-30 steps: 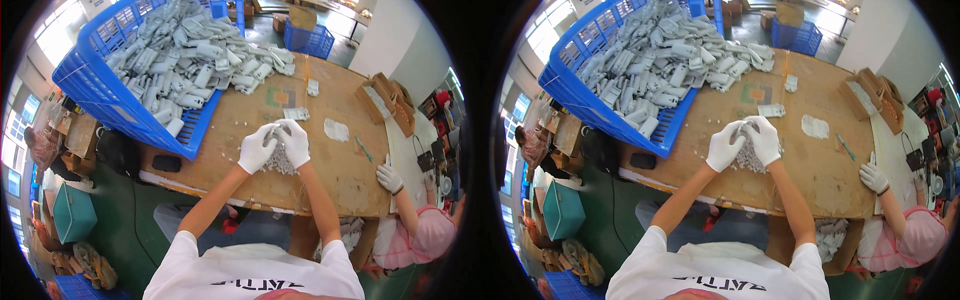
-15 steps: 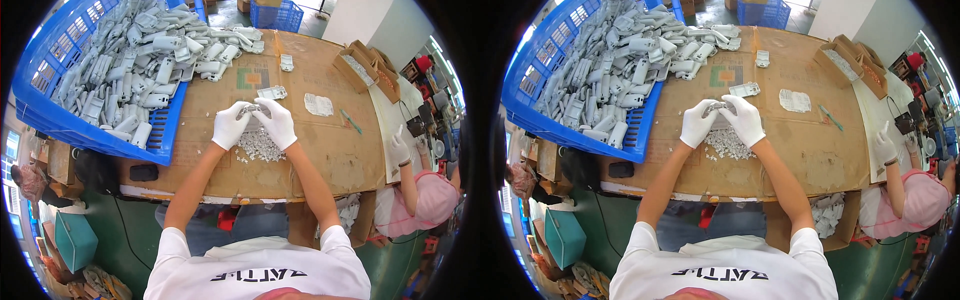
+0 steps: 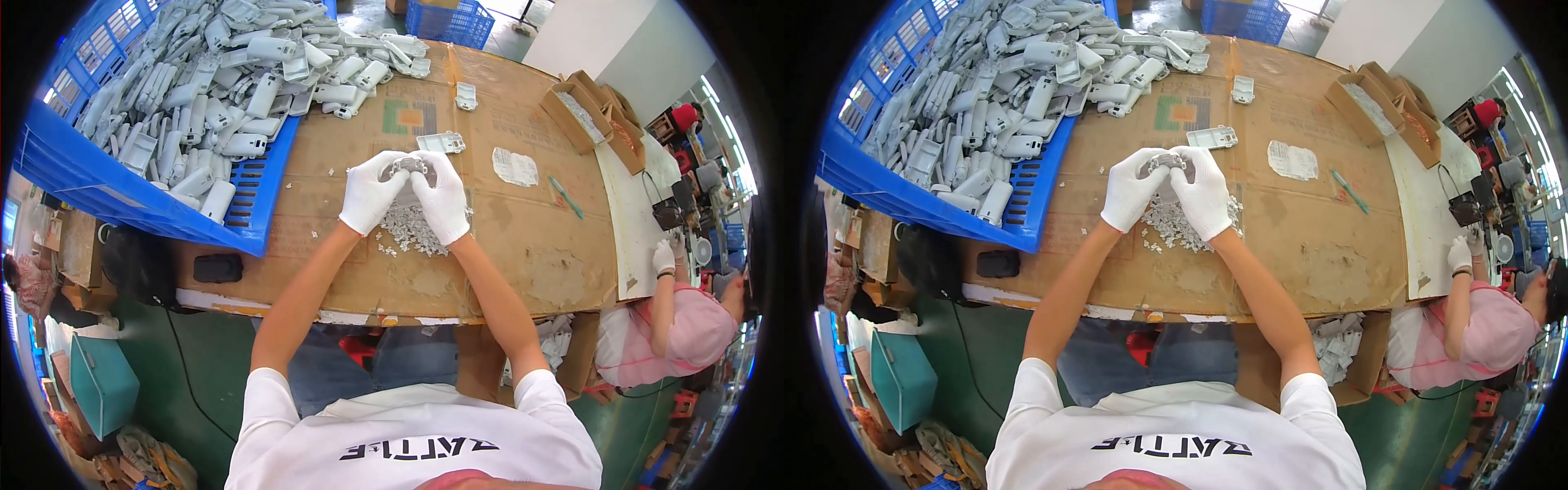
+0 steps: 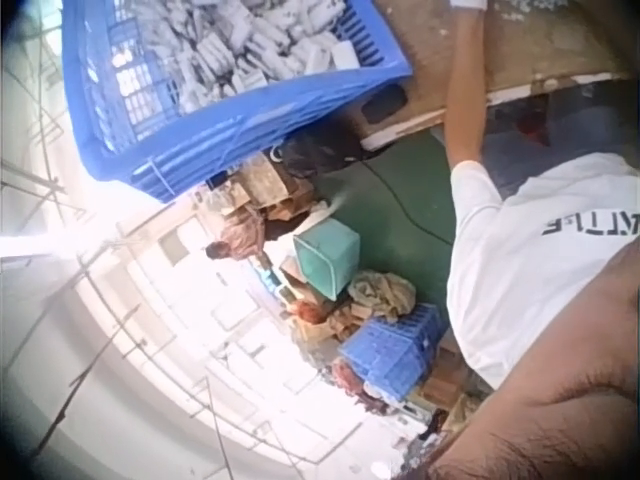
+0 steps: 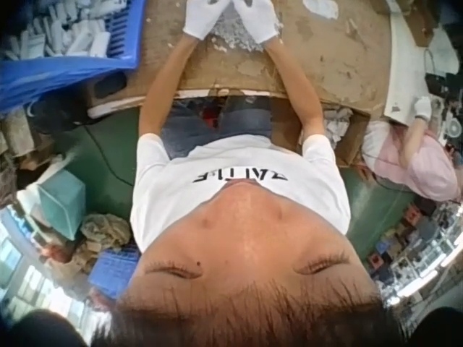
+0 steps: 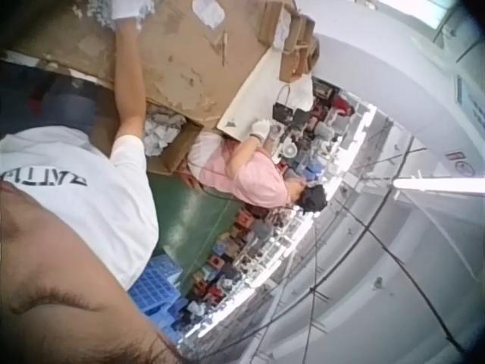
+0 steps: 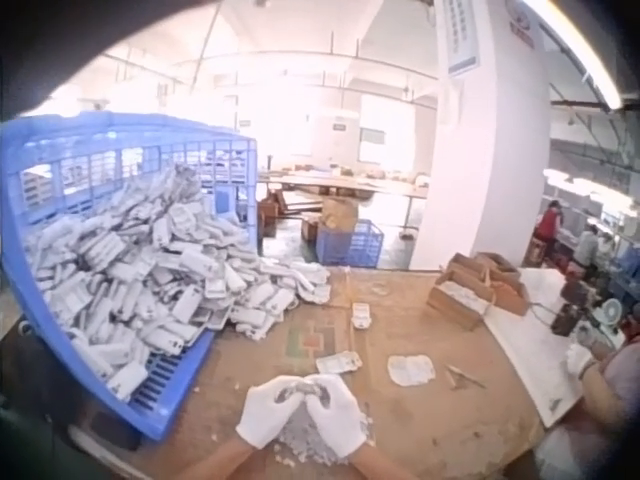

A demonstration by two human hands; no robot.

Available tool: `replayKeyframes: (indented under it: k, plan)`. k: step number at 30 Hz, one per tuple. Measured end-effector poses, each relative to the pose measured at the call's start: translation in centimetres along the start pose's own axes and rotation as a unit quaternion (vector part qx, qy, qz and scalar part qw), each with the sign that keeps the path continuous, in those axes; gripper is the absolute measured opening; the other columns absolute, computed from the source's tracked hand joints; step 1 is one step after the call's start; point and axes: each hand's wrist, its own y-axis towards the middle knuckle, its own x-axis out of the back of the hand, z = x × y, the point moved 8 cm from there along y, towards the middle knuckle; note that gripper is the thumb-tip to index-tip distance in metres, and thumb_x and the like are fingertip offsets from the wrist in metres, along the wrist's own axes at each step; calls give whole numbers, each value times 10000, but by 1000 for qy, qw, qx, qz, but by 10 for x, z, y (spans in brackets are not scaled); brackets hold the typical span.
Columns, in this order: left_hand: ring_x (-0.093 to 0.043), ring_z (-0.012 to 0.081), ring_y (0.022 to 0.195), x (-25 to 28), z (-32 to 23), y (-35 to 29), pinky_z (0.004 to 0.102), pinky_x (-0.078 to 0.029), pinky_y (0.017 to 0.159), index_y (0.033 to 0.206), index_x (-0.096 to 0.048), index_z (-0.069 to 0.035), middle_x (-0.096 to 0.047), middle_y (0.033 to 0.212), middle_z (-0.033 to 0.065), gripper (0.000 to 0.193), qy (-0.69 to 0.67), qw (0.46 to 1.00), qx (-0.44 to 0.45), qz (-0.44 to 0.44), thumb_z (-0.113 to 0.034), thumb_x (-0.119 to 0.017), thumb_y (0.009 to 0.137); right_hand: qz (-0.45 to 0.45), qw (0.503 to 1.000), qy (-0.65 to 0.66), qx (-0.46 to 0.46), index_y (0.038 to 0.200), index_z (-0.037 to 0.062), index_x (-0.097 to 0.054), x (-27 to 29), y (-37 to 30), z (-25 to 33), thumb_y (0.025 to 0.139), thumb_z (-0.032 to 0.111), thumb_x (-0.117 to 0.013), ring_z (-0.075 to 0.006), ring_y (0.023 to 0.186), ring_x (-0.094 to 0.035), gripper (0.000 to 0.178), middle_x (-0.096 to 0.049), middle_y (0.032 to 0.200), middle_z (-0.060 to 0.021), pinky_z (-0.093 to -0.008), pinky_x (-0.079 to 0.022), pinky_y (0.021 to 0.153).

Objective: The person picks up a plastic housing from a blue crate, presses small white components from a pile into it by hand, and places the assembled unit into a cardboard box.

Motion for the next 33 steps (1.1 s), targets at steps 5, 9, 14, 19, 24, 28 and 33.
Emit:
replayKeyframes:
  k: [5,9,14,19,24,28,33]
  plan:
    - [-658,68,869,-4,-6,-4,250,-521,797,1094,-711,-27,-736,929,77,226,29,999,-12,8,-73,-656,880,25,997,60,-43,1126,21,-628,-3,1,-12,895,20,-618,-111,869,-628,231,-651,993,-54,-274,-513,805]
    - [-642,61,891,-9,-4,-7,240,-514,807,1115,-704,-18,-733,967,53,235,9,999,0,32,-54,-645,891,30,992,118,-37,1054,2,-611,-4,0,-18,856,-28,-558,-88,854,-579,206,-616,926,-40,-258,-488,796]
    - [-700,118,859,-13,-5,-10,279,-539,772,1144,-693,-51,-739,941,111,287,11,999,-21,32,-91,-671,861,30,991,121,-39,1010,-1,-584,0,1,-16,793,-77,-487,-87,839,-541,249,-585,888,-27,-255,-472,791]
    - [-712,309,840,-21,-22,-12,337,-555,773,1217,-636,-88,-705,947,182,386,86,993,-78,24,-91,-666,832,52,958,265,-96,1085,-8,-566,1,0,-15,795,-32,-496,-103,910,-557,299,-591,984,-38,-256,-474,840]
    - [-705,342,853,-15,-8,-11,378,-560,733,1155,-651,-95,-699,940,191,311,139,990,-21,17,-108,-653,844,61,969,229,-71,1111,-11,-561,-8,-3,-14,820,-11,-501,-97,940,-566,297,-600,1016,-44,-261,-475,857]
    - [-703,345,836,-18,-14,-14,387,-559,719,1144,-650,-97,-702,920,178,296,126,991,-38,10,-111,-653,848,63,960,247,-115,1099,2,-569,-11,-3,-25,846,-9,-523,-88,906,-567,258,-601,971,-26,-251,-474,836]
    - [-697,352,807,-17,-12,-15,397,-553,693,1129,-650,-107,-695,873,173,279,149,988,-45,2,-123,-660,851,54,971,206,-110,1074,8,-578,-13,-3,-27,858,-20,-529,-81,877,-562,223,-599,944,-17,-243,-476,806]
